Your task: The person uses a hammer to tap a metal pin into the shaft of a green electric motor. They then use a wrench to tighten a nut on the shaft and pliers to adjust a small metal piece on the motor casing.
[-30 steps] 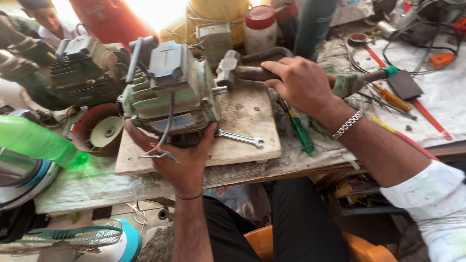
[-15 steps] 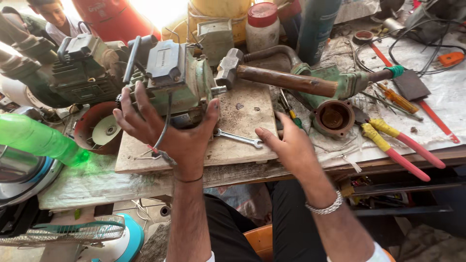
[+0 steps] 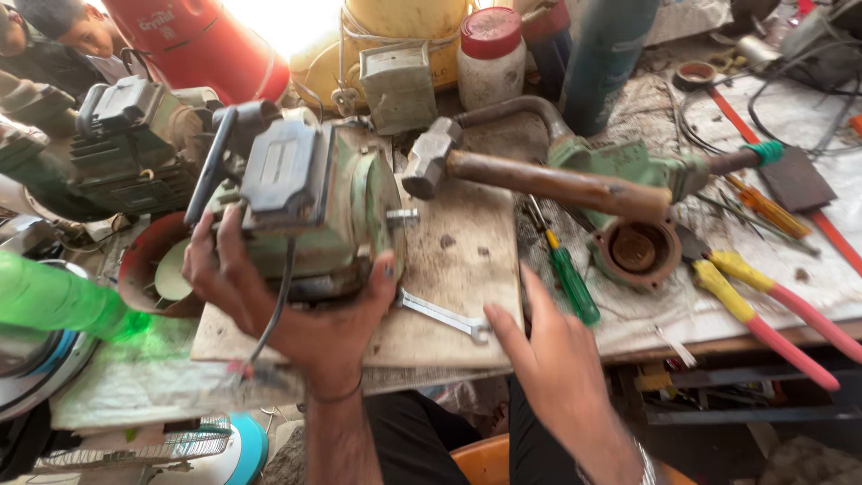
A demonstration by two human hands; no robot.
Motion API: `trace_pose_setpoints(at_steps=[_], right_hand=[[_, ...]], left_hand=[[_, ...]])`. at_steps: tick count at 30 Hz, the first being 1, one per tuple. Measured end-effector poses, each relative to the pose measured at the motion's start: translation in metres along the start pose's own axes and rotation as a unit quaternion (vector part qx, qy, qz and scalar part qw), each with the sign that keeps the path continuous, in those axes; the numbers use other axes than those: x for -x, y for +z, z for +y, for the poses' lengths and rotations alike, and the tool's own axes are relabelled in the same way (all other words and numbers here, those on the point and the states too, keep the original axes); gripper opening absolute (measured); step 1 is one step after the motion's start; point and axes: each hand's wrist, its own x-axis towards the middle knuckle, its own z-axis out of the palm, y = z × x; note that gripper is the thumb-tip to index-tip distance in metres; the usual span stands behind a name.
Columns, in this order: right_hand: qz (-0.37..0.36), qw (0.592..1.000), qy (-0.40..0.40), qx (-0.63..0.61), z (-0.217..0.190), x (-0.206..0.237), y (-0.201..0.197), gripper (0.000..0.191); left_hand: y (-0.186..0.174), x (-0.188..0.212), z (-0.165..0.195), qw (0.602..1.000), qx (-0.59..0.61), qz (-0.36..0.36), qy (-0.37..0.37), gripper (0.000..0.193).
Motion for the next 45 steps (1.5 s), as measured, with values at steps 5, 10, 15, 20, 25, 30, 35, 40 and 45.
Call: trace_pose_setpoints(at_steps=[5,10,15,20,25,30,35,40,45], right_hand=[[-0.075,0.990,0.047,0.114,0.003,-0.009,-0.013,0.082],[0.262,0.876,-0.314,0.254,0.001,-0.034,-0.059,0.052],[0.216,0.782,-0.366,0.455,-0.010,-0.107,-0.076,0.065],[0.206,0.832,-0.360,0.368,0.008,-0.118,-0.096,0.045],[0.351,0.883,-0.293,0.110,0.076,-0.071,-0.149,0.017],[0.262,0.949,0.041,0.170,0.132,-0.060,-0.178,0.022],[0.211,0.897,0.000,0.388,0.158,-0.070,-0.177,0.042],[0.172,0.912,0.086,0.363,0.156,-0.073,-0.175,0.046],[0.233,0.855,0.030,0.462,0.154,-0.063,-0.177,0.031]], left_hand=[[0.002,-0.006,-0.001,1.000,0.003,-0.019,-0.004,0.100],[0.002,-0.005,-0.001,1.000,-0.013,-0.016,-0.021,0.107],[-0.005,-0.002,-0.003,1.000,-0.020,-0.012,-0.017,0.109],[-0.006,0.001,-0.012,1.000,-0.013,-0.015,-0.011,0.108],[-0.005,0.006,-0.018,1.000,-0.015,-0.020,-0.006,0.107],[-0.009,0.007,-0.014,1.000,-0.009,-0.022,-0.004,0.104],[-0.011,0.011,-0.008,1.000,0.001,-0.019,-0.001,0.101],[-0.012,0.013,-0.008,1.000,-0.002,-0.011,0.004,0.101],[-0.015,0.013,-0.008,1.000,-0.008,-0.011,0.003,0.102]])
